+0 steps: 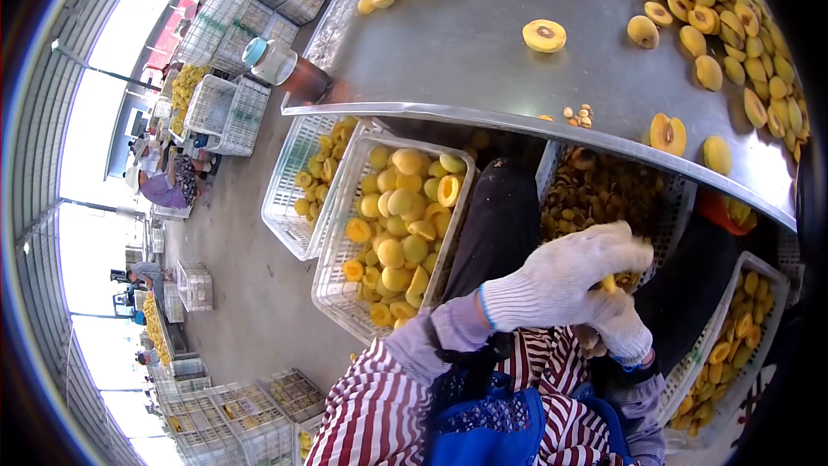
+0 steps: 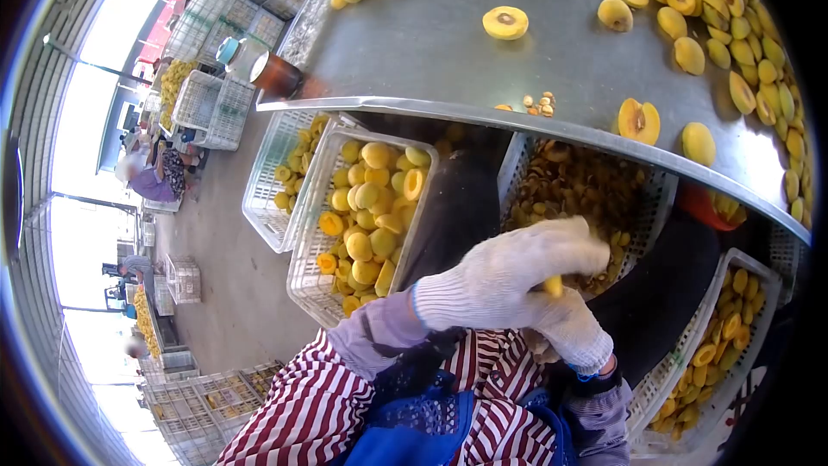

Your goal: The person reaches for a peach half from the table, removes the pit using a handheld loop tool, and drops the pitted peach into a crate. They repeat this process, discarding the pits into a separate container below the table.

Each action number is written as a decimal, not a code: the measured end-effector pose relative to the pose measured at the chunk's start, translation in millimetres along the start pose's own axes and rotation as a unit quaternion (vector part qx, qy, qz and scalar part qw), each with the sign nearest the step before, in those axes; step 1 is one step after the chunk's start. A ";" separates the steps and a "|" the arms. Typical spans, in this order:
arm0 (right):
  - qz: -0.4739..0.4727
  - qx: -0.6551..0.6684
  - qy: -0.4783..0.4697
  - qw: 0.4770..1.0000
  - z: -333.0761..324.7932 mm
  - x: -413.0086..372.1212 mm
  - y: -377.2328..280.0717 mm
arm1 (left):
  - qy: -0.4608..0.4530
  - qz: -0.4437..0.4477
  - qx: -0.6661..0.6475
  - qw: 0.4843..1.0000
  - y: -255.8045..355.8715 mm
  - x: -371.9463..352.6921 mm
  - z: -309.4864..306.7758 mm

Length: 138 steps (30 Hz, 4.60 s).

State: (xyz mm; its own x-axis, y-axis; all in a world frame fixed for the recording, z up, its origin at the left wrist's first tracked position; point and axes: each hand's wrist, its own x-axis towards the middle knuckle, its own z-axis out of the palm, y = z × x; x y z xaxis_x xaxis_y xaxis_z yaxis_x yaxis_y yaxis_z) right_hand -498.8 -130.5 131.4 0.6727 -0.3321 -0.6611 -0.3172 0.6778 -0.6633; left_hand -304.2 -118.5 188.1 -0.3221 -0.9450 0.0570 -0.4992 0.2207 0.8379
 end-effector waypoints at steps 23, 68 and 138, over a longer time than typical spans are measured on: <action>-0.151 0.109 0.156 0.970 -10.0 -9.9 -22.9 | -0.063 -0.183 -0.045 0.980 11.9 50.3 -17.3; -0.240 -0.118 0.304 0.914 -24.6 -20.3 -11.9 | 0.180 -0.129 -0.523 0.823 1.7 67.2 76.8; -0.025 0.130 0.022 0.991 -38.8 -6.7 -33.1 | 0.141 -0.334 0.088 0.928 -172.7 208.8 -144.8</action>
State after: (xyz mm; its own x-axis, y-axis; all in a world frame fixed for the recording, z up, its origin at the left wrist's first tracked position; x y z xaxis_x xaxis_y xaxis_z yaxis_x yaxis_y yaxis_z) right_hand -518.8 -176.1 144.2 0.6523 -0.3934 -0.6479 -0.0975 0.8041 -0.5864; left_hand -168.8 -388.9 133.9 0.3172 -0.9055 -0.2819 -0.6436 -0.4238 0.6373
